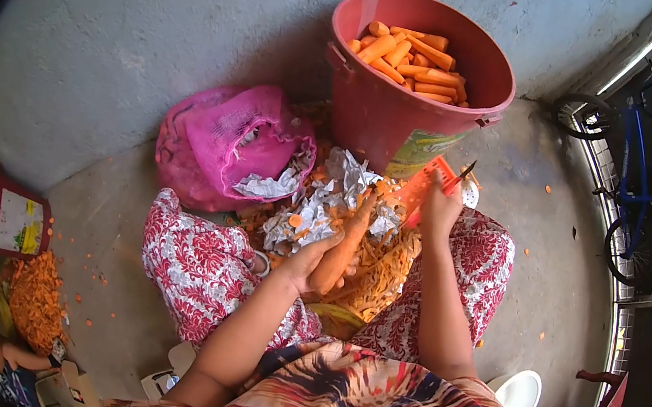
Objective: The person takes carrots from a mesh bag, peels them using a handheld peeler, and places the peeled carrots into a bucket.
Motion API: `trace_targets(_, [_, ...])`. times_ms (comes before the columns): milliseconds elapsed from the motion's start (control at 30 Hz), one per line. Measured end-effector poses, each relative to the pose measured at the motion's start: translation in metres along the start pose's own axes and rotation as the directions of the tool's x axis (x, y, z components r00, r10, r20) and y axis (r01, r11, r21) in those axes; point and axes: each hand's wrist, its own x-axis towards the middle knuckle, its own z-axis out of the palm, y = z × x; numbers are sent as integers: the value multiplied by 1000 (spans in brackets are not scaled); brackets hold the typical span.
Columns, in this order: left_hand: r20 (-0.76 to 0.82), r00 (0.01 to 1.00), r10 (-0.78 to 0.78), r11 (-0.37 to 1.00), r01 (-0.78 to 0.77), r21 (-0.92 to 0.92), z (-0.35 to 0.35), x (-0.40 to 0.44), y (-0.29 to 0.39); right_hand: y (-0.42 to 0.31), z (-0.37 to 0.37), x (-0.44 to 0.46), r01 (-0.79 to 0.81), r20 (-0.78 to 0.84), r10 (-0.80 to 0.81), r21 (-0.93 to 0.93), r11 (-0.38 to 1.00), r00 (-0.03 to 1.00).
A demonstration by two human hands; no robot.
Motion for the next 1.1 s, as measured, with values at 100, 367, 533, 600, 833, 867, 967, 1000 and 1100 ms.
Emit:
trace_targets(100, [0,998,64,998,-64,-24,-7,7,5,-27,9,-42,-78,225,49,122,990,973])
trace_targets(367, [-169,969,182,973,-202,-109,-12,14,3,-37,20,-89,66,466,-27,-68,996,884])
trace_targets(533, [-206,963,174,985,-171,34,-2,12,2,-32,21,-89,56,419,-14,-88,995,908])
trace_targets(600, [-144,984,100,994,-92,66,-2,10,2,-31,22,-81,31,334,-4,-75,997,942])
trace_targets(833, [-51,996,-73,988,79,131,-5,-2,-4,20,-8,24,89,-98,-104,-149,985,990])
trace_targets(867, [-50,997,-62,992,67,104,-6,-1,-3,21,-11,25,25,-94,-32,-71,997,995])
trace_targets(967, [-49,999,-6,1000,7,27,-14,6,0,-4,-4,-2,-133,72,126,99,986,989])
trace_targets(1000, [-52,998,18,1000,-18,2,-20,10,1,-17,1,-20,-185,154,164,139,973,974])
trace_targets(1100, [-141,985,96,995,-99,-15,-18,13,5,-30,8,-61,-144,370,130,12,989,920])
